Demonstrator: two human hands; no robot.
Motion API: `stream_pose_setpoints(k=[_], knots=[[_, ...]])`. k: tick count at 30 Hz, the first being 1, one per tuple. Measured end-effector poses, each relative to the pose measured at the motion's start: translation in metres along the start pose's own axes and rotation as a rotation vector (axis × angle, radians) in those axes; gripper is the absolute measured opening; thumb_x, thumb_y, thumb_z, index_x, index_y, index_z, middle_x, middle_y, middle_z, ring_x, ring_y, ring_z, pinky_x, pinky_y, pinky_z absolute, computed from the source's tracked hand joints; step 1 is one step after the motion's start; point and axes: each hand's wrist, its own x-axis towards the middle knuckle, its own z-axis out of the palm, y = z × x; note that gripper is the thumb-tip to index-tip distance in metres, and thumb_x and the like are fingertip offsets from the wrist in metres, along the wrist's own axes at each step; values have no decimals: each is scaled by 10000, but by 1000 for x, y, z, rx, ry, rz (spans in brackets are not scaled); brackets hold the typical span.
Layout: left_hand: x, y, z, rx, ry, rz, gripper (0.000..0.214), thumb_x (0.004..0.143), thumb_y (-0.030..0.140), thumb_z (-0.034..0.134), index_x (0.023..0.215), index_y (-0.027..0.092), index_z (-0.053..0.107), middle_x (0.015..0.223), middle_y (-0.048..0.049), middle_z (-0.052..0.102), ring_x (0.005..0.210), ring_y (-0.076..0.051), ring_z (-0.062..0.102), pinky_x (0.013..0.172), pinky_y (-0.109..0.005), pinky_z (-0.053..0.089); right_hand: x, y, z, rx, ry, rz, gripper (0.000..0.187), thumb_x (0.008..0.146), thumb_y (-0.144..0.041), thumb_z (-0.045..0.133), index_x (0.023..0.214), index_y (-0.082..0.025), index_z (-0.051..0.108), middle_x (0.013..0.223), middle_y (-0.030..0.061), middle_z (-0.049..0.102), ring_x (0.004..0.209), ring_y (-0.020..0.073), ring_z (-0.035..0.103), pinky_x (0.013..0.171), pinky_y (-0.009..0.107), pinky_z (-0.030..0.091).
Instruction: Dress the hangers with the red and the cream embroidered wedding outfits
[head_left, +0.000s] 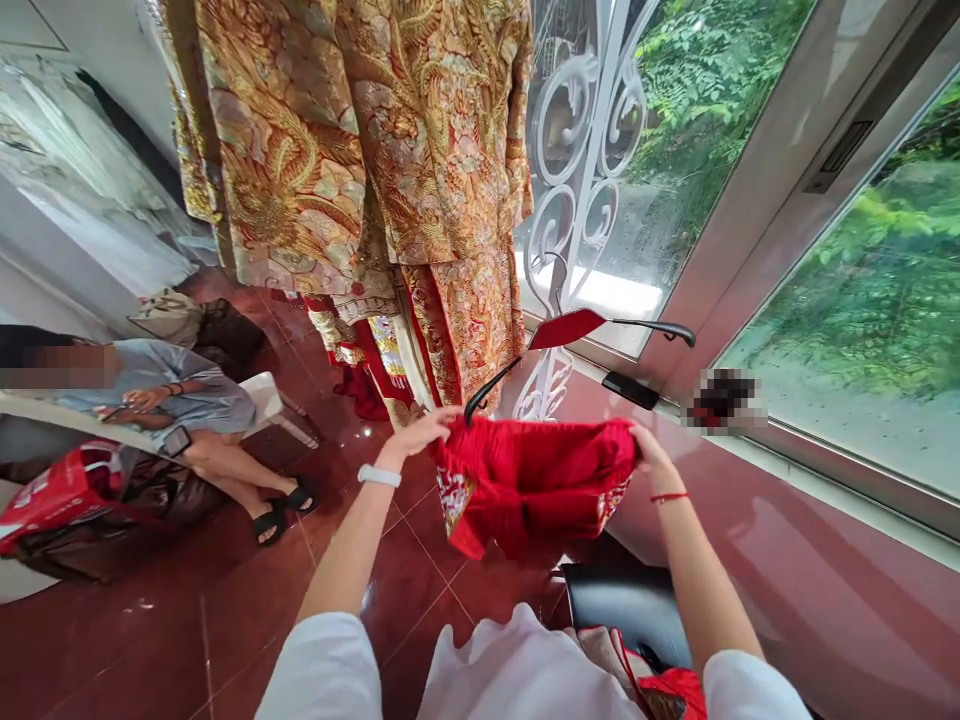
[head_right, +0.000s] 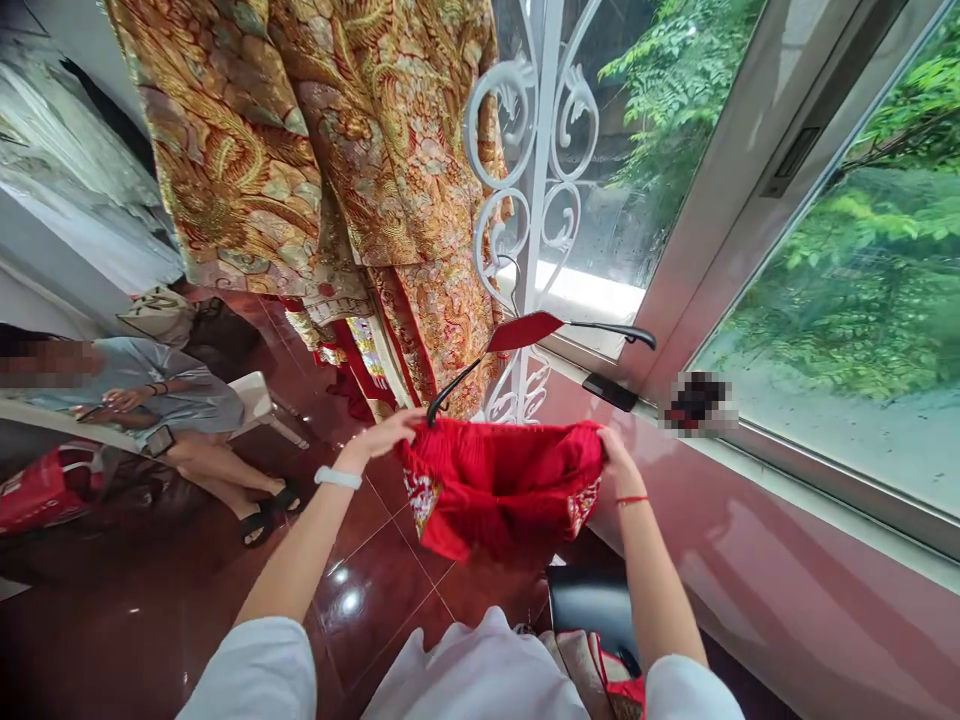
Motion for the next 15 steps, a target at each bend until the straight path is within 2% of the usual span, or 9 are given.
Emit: stream_pose_setpoints(k=[2,3,4,7,10,12,15], knots=[[-14,-50,26,-14,-86,-73,514,518,77,497,986,209,666,863,-28,703,818,-199,665,759,-334,557,-30,19,8,46,-35,69,187,540,-384,570,537,-205,516,488,16,543,466,153,474,451,276,416],[-23,-75,40,-22,-97,-114,522,521,79,487,1000,215,643,801,2,676,737,-175,640,734,-329,554,-44,26,12,60,-39,89,197,533,-398,555,539,-207,506,480,8,524,460,146,455,443,267,394],[-33,-98,54,-21,-83,-124,520,531,77,479,1006,219,632,804,15,666,739,-165,630,762,-334,553,-57,31,17,69,-36,100,201,531,-405,543,541,-210,497,476,1,505,461,139,437,443,259,373],[-65,-151,87,68,-78,-57,443,539,54,446,892,196,673,952,-26,689,997,-207,636,1022,-407,479,-88,36,29,61,-22,105,180,545,-381,531,563,-203,506,502,-17,481,508,129,414,478,244,342],[-97,-175,111,228,-205,-51,487,590,27,421,895,194,762,1238,-73,630,1271,-240,539,1214,-431,279,-111,22,35,-56,-31,11,143,610,-331,530,616,-188,527,550,-36,455,552,117,382,510,235,309],[-119,-181,126,359,-273,-102,609,634,3,405,1065,222,776,1432,-77,512,1423,-248,404,1254,-438,185,-126,4,38,-167,-42,-108,119,648,-304,525,626,-188,511,566,-44,421,562,108,358,519,233,294],[-148,-188,156,538,-272,-158,769,685,-27,388,1334,288,652,1599,-49,336,1543,-273,188,1258,-501,136,-150,-29,42,-306,-36,-283,133,665,-272,531,590,-199,449,557,-54,359,547,95,319,507,227,273]])
